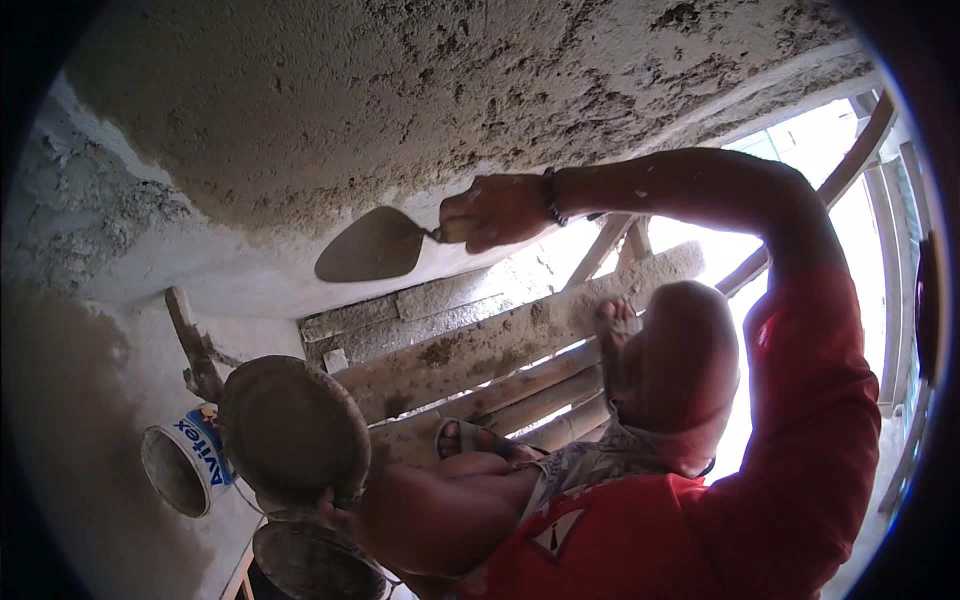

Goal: The person mixes wet material in a bucket with a trowel, applies the material onto a rough wall surface, and smooths it using a trowel while standing on a wooden scaffold.

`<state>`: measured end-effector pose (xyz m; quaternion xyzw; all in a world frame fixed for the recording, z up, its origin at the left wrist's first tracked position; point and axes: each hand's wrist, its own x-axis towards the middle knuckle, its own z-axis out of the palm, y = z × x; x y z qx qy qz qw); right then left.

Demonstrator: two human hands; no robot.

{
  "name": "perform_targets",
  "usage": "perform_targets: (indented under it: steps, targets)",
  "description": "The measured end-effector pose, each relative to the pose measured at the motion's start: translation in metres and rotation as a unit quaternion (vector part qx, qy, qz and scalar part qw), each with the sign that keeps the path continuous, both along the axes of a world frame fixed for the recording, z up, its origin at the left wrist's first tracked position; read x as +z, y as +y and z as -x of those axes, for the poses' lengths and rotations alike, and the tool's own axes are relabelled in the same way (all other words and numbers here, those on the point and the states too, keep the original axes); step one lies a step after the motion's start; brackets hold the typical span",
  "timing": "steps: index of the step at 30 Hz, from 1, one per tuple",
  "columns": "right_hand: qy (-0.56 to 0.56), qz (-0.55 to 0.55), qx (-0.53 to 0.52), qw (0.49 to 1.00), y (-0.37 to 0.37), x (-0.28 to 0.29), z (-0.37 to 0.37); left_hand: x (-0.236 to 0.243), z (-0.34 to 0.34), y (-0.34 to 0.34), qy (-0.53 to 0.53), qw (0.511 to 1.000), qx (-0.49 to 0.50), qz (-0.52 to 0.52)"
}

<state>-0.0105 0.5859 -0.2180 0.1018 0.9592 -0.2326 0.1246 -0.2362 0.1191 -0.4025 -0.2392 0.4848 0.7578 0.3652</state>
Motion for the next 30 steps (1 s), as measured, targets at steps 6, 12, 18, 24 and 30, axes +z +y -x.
perform_targets:
  steps: [6,12,18,24,30]
  targets:
    - [0.023,0.063,0.008,0.998,-0.025,-0.045,0.001,0.001,0.0,-0.01,0.126,0.986,-0.076,0.074]
    - [0.019,0.141,-0.036,0.989,-0.034,-0.066,-0.041,0.001,-0.015,-0.033,0.512,0.744,-0.298,0.309]
    - [0.007,0.218,-0.251,0.943,-0.038,-0.083,-0.119,0.02,-0.054,0.017,0.38,0.883,-0.193,0.198]
    - [0.031,0.302,-0.46,0.834,-0.048,-0.094,-0.217,-0.012,-0.076,0.025,0.525,0.768,-0.331,0.16]
    - [0.127,0.24,-0.564,0.78,-0.062,-0.074,-0.312,0.015,-0.103,0.126,0.574,0.636,-0.51,0.079]
